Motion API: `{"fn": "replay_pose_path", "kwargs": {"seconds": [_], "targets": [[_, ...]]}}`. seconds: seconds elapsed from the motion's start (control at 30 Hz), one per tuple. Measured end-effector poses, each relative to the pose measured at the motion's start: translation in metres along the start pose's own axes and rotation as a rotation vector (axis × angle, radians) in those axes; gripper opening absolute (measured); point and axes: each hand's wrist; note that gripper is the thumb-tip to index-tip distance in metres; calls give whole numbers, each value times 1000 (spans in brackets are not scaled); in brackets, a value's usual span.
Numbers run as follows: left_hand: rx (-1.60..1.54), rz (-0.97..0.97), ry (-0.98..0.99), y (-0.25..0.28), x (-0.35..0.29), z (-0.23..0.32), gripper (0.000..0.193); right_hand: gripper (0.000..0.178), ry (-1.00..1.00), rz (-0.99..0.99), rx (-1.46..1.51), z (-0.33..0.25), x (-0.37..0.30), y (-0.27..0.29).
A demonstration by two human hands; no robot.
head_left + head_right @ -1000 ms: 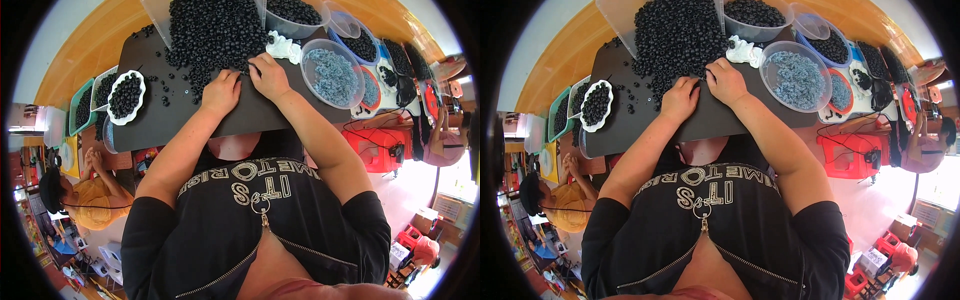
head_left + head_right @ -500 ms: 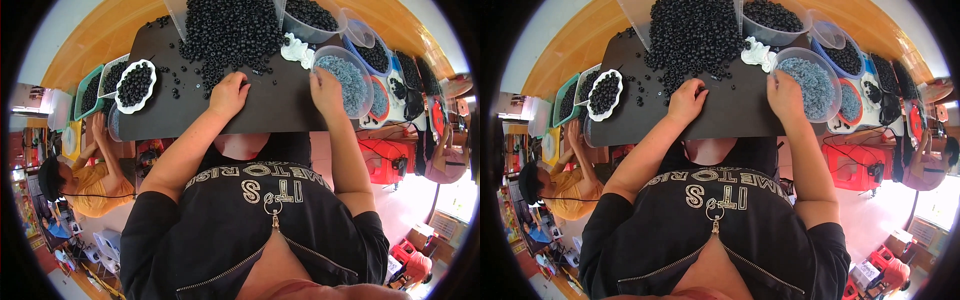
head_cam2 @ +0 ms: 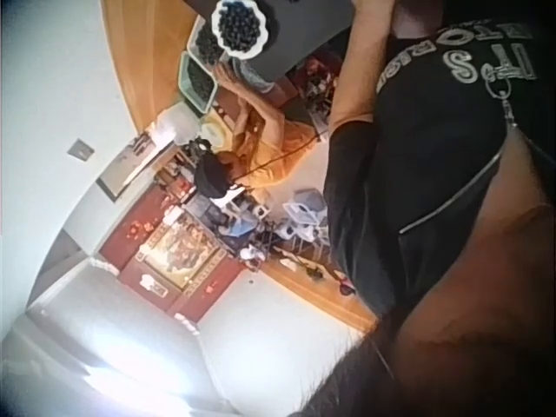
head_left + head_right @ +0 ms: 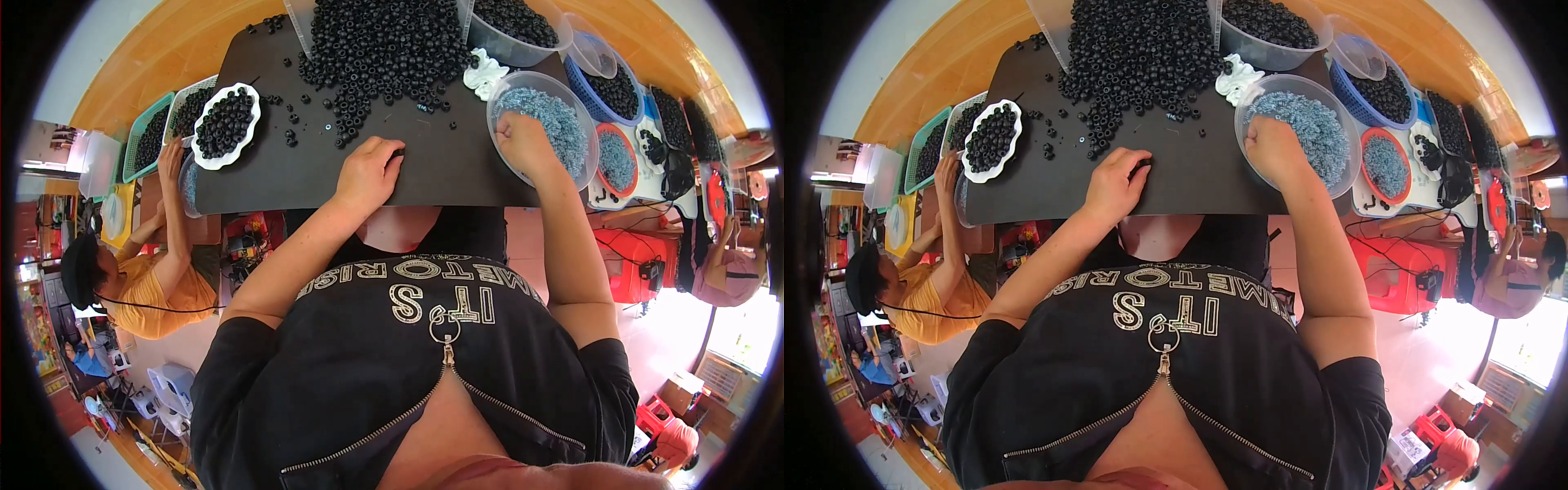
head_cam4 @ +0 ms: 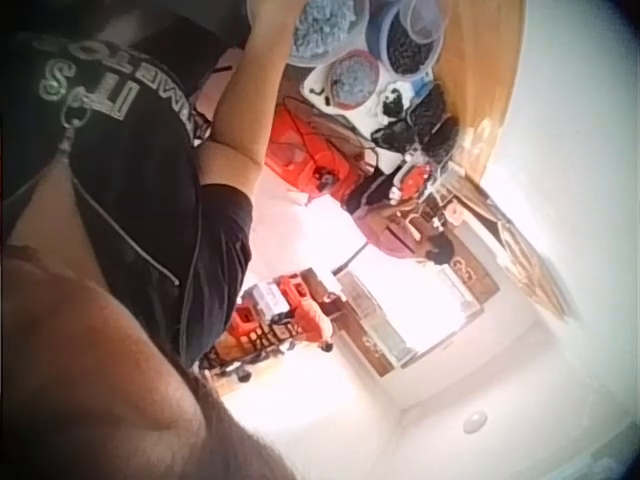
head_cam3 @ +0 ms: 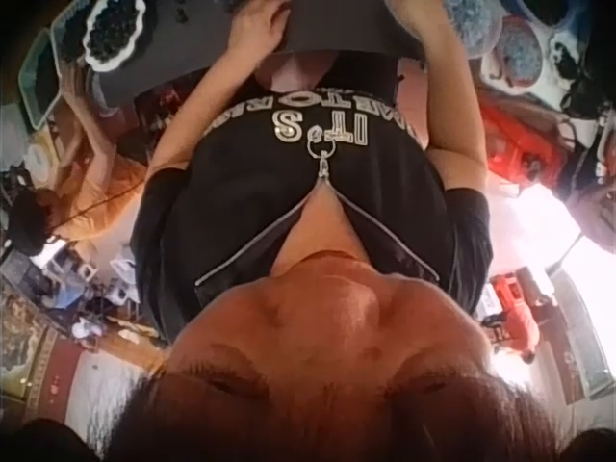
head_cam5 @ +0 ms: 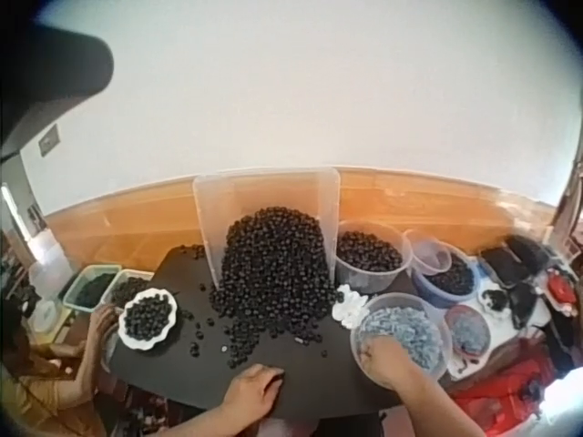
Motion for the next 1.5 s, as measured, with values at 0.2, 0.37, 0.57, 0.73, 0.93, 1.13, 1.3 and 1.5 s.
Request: {"fn": "replay_pose_path", "kwargs": {"seconds": [0.2, 0.37, 0.57, 0.73, 0.93, 1.13, 1.3, 1.5], "targets": [[-22, 10, 24, 0, 1, 2, 15, 8, -22, 268, 147, -14, 2, 11], [-55, 29, 62, -1, 2, 2, 16, 15, 284, 406, 65, -50, 8, -14], [-83, 53, 80, -2, 4, 1, 16, 19, 146, 207, -203, -74, 35, -46], [-29, 6, 79, -2, 3, -1, 16, 17, 162, 92, -223, -71, 32, -55], [-29, 2, 112, -1, 7, 0, 15, 16, 274, 209, -7, -60, 2, -58], [70, 41, -29, -7, 6, -5, 21, 20, 305, 337, 225, -52, -1, -63], [63, 42, 28, -5, 6, -1, 32, 20, 376, 356, 256, -57, -3, -61], [-17, 53, 116, -2, 4, 6, 37, 20, 488, 364, 121, -61, -7, -61]]}}
Point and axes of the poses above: each hand's wrist, its own x-axis towards the middle knuckle, its own y-axis out of the back of the hand, z = x × y, and after that the axes turned 6 degrees about -x, right-handed
